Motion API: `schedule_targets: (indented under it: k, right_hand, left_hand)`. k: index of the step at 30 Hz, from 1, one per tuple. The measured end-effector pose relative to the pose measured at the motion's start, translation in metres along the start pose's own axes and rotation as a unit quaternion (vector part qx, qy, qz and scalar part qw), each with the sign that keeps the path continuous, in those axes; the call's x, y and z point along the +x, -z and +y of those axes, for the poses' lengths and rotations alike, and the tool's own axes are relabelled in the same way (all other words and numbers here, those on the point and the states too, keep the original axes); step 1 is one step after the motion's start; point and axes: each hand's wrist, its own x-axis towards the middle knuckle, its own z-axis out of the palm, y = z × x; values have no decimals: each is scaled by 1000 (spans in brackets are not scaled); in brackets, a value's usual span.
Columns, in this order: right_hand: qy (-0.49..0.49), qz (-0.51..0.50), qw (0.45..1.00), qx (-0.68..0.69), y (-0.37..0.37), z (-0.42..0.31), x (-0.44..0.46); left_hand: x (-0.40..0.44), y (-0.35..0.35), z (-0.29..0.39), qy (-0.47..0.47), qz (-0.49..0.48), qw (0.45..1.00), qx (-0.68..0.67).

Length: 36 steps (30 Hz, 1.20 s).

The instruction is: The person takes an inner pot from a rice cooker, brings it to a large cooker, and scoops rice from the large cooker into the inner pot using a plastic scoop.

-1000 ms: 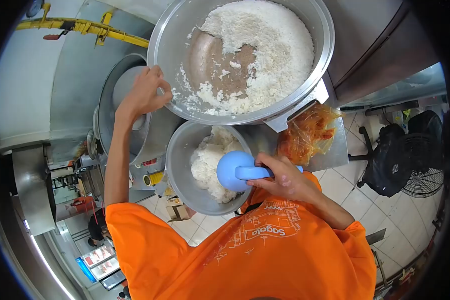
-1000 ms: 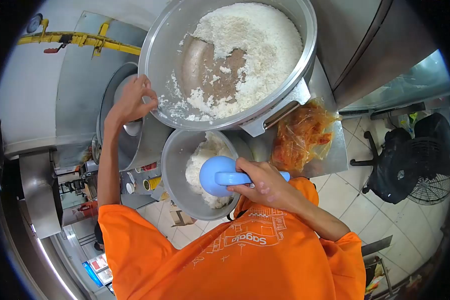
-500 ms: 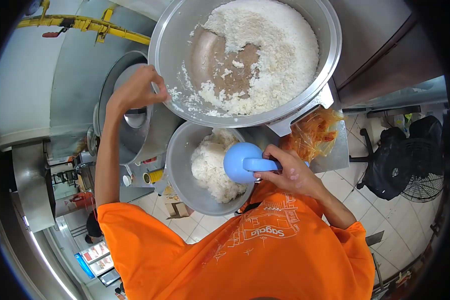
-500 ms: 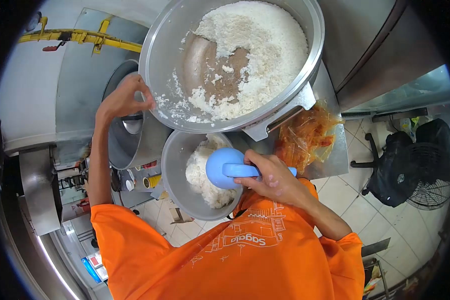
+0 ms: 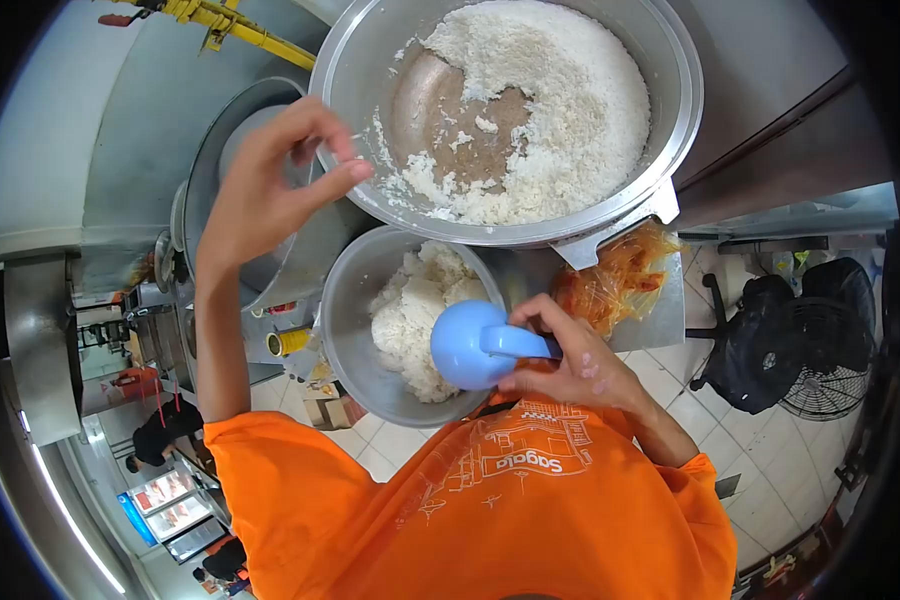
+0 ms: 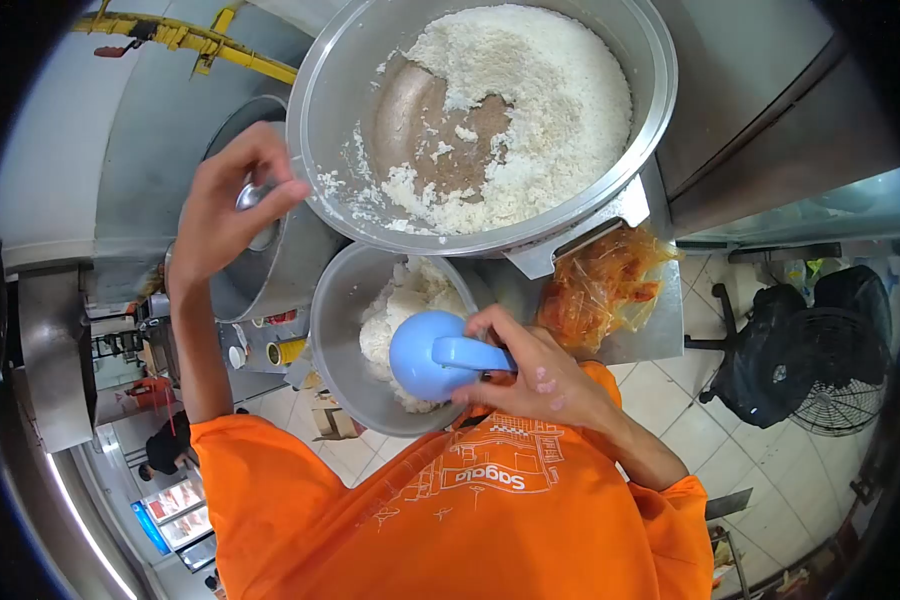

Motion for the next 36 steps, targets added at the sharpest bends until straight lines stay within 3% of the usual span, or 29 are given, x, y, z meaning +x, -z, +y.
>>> schedule_targets:
  k: [2, 4, 6, 8, 12, 14, 15, 17, 19, 21, 22, 24, 26, 28, 29, 30, 32, 34, 36]
  right_hand:
    - [108, 73, 990, 62, -3, -13, -4]
    - [145, 54, 988, 16, 17, -33, -9]
    - [184, 49, 981, -32, 41, -54, -16]
    - [237, 97, 963, -81, 62, -75, -5]
    - [81, 113, 966, -219, 96, -133, 42]
    - [31, 102, 964, -245, 113, -145, 82]
    - [171, 89, 908, -371, 131, -135, 110]
    - [308, 58, 815, -488, 143, -130, 146]
    - [221, 75, 803, -548, 140, -132, 172]
    - [233, 89, 775, -580, 154, -106, 207]
    - [242, 116, 752, -602, 165, -92, 225]
    - [241, 106, 714, -648, 181, -81, 257]
    - [107, 148, 613, -769, 192, -77, 285]
    - [91, 162, 588, -787, 219, -60, 321]
    - [69, 182, 563, -804, 224, -54, 334]
    - [72, 173, 562, -806, 228, -46, 346]
    - [21, 134, 599, -789, 225, -34, 368]
    - [-10, 104, 602, -792, 227, -39, 385]
    - [-52, 76, 600, -795, 228, -44, 390]
  left_hand:
    - [-29, 3, 0, 38, 46, 998, -28]
    - [-73, -9, -5, 153, 196, 964, -96]
    - [-117, -32, -22, 147, 290, 940, -101]
    - [-167, -59, -44, 170, 324, 921, -136]
    - [-249, -144, -64, 316, 347, 851, -238]
    - [-278, -186, -61, 359, 298, 848, -252]
    - [-282, -198, -52, 360, 305, 842, -261]
    - [-289, -216, -36, 440, 243, 813, -294]
    - [-312, -237, -34, 446, 313, 779, -311]
    - [-333, -245, -35, 456, 411, 746, -258]
    - [-347, -248, -34, 474, 462, 697, -275]
    - [-367, -250, -35, 531, 489, 637, -269]
    - [-374, -255, -35, 533, 490, 632, -276]
    - [-364, -257, -41, 423, 430, 781, -159]
    - [-347, -245, -38, 409, 373, 815, -170]
    - [-329, -244, -37, 415, 375, 811, -174]
    - [-303, -246, -38, 403, 345, 847, -24]
    - [-306, -266, -45, 432, 344, 833, -25]
    - [-320, -288, -52, 396, 405, 824, 14]
